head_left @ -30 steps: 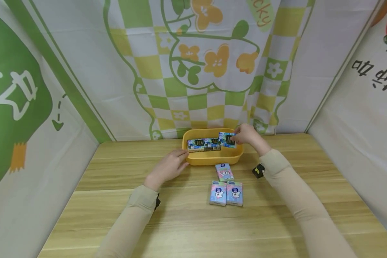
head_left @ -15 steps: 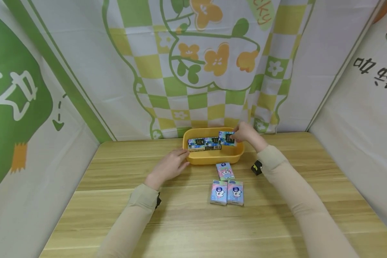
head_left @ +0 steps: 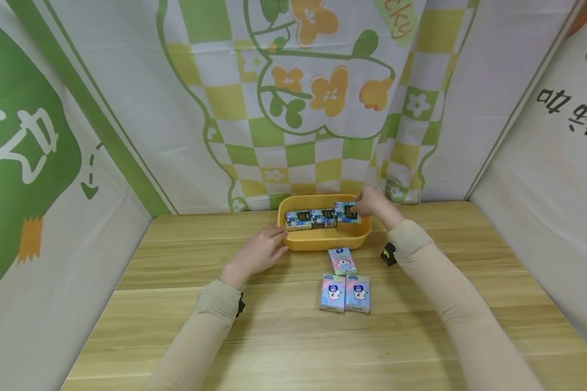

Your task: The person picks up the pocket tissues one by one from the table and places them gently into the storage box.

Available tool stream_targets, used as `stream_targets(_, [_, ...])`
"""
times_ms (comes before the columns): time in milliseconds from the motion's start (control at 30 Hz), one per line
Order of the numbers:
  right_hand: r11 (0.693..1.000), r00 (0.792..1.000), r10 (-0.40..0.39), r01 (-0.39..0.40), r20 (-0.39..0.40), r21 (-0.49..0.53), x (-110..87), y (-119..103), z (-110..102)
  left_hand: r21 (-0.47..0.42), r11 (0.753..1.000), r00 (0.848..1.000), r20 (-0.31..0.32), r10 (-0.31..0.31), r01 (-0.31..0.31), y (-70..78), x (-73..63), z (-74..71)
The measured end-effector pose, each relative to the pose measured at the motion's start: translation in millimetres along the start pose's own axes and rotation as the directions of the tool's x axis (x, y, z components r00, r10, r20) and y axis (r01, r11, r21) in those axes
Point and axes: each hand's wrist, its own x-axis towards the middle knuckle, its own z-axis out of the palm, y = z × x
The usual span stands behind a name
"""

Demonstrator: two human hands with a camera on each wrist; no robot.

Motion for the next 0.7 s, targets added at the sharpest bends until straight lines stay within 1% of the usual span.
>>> stream_targets(167, [1.000,1.000,-0.004,0.003,-0.019,-0.022,3.5,1.1,0.4,0.010,1.000,1.000,0.002,0.002,-0.002,-1.3,0.1,1.4])
stream_targets(533, [0.993,0.999,-0.008,0.002,-0.048,-0.117,7.6,1.2,2.4,0.024,1.000,1.000,0.003,0.005,-0.005,-0.1,-0.2,-0.6])
stream_targets(700, [0.990,0.998,0.002,-0.011,-0.067,-0.138,9.8,1.8,4.9,0.013,1.000,1.000,0.002,0.004,-0.004,0.8,-0.5,-2.0])
